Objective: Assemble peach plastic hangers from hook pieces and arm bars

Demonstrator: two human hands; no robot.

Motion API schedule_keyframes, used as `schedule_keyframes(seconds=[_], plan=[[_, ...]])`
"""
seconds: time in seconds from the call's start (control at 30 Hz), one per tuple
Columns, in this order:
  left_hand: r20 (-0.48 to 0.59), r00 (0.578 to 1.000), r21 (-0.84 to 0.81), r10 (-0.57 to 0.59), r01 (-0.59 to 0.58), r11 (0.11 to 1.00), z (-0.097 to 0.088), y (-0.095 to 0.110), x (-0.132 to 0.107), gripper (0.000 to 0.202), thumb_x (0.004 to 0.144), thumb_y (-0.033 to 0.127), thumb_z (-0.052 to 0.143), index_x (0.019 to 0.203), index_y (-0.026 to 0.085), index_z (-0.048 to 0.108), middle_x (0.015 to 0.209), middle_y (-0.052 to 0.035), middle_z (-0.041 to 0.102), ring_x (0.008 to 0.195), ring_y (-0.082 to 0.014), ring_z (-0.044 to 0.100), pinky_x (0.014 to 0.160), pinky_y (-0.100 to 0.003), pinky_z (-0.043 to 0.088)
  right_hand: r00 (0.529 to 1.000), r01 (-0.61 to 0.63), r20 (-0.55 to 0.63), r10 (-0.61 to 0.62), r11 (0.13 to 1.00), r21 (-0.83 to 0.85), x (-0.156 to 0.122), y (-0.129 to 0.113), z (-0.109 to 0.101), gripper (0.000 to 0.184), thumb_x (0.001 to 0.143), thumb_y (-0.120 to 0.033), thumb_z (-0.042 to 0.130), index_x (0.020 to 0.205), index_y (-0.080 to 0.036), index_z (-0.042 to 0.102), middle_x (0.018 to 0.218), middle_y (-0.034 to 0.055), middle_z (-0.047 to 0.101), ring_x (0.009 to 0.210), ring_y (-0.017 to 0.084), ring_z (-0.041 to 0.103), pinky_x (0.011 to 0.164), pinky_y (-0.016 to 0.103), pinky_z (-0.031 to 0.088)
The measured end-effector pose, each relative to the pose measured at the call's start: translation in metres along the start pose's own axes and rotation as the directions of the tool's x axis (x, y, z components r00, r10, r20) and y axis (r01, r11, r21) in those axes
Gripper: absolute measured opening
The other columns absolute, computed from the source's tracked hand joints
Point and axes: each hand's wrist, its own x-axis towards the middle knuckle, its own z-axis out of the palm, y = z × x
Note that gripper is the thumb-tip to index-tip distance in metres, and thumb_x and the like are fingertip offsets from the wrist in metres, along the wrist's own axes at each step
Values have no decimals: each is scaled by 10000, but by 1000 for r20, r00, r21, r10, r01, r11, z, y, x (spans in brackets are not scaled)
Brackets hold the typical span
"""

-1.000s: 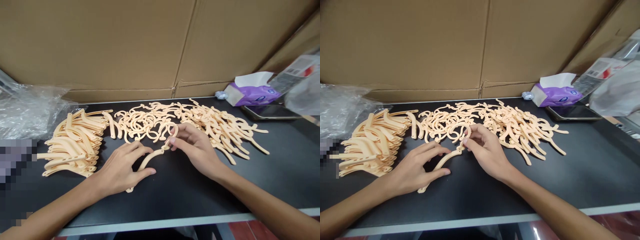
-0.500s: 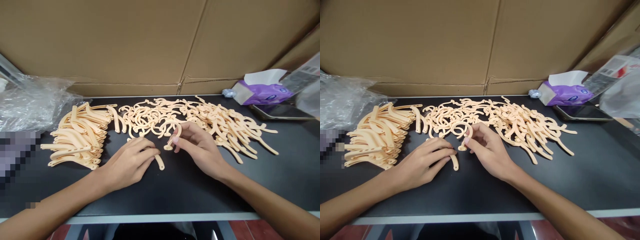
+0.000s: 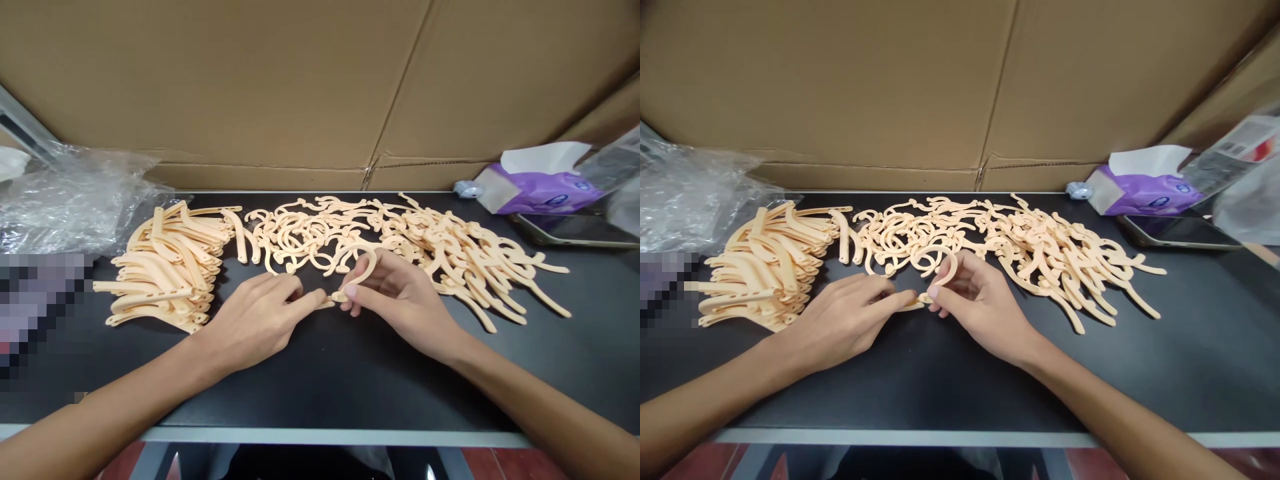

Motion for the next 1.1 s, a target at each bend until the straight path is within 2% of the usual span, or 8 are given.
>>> schedule_keyframes(seconds=[0.1,0.33,0.5,0.6,0.77,0.93,1.1], plan=[[15,997,34,79,-80,996,-1,-1,0,308,916,39,428,1072,194,645,826,-28,602,714,-192,561,656,-323,447,1000,-4,-13,3,999,-47,0,1,-1,169,848,-254,713,807,-189,562,826,3,623,648,103,629,615,251,541],[-36,996,67,80,-78,995,-2,0,1,294,923,43,428,1083,207,612,781,-9,601,685,-176,551,670,-310,430,998,-60,37,60,998,-4,1,-2,0,230,785,-310,781,774,-192,585,747,-6,624,625,116,622,613,266,541],[-39,990,74,135,-132,989,-2,0,1,314,956,64,367,1016,220,633,779,-18,621,661,-179,545,644,-312,417,994,-95,44,96,995,-8,3,-4,0,304,714,-342,846,751,-195,583,706,-18,617,599,114,619,587,255,534],[-34,989,62,145,-143,988,-2,0,0,297,944,69,402,1053,214,638,793,-19,628,678,-180,558,661,-321,421,990,-126,60,128,991,-36,3,-3,0,323,691,-340,859,748,-196,575,699,-22,615,588,116,617,573,255,527],[-39,988,47,149,-148,988,-3,1,-1,160,964,185,515,1068,201,635,773,-3,612,703,-184,577,704,-342,423,982,-158,90,164,985,-72,3,-3,-4,289,718,-317,833,791,-194,582,723,-11,643,617,126,634,593,257,527],[-42,983,30,179,-178,984,-4,0,1,167,938,89,519,1021,182,632,821,-11,649,746,-172,586,730,-321,424,976,-155,140,168,983,-98,4,-2,-7,203,762,-254,784,782,-187,595,729,-14,641,627,110,627,609,241,522],[-31,982,2,188,-188,982,-5,-1,1,175,928,62,510,1008,154,636,888,-35,679,787,-181,600,755,-332,456,968,-177,154,200,973,-150,5,-6,-6,222,736,-315,813,735,-181,636,631,-16,628,559,107,584,532,238,500]])
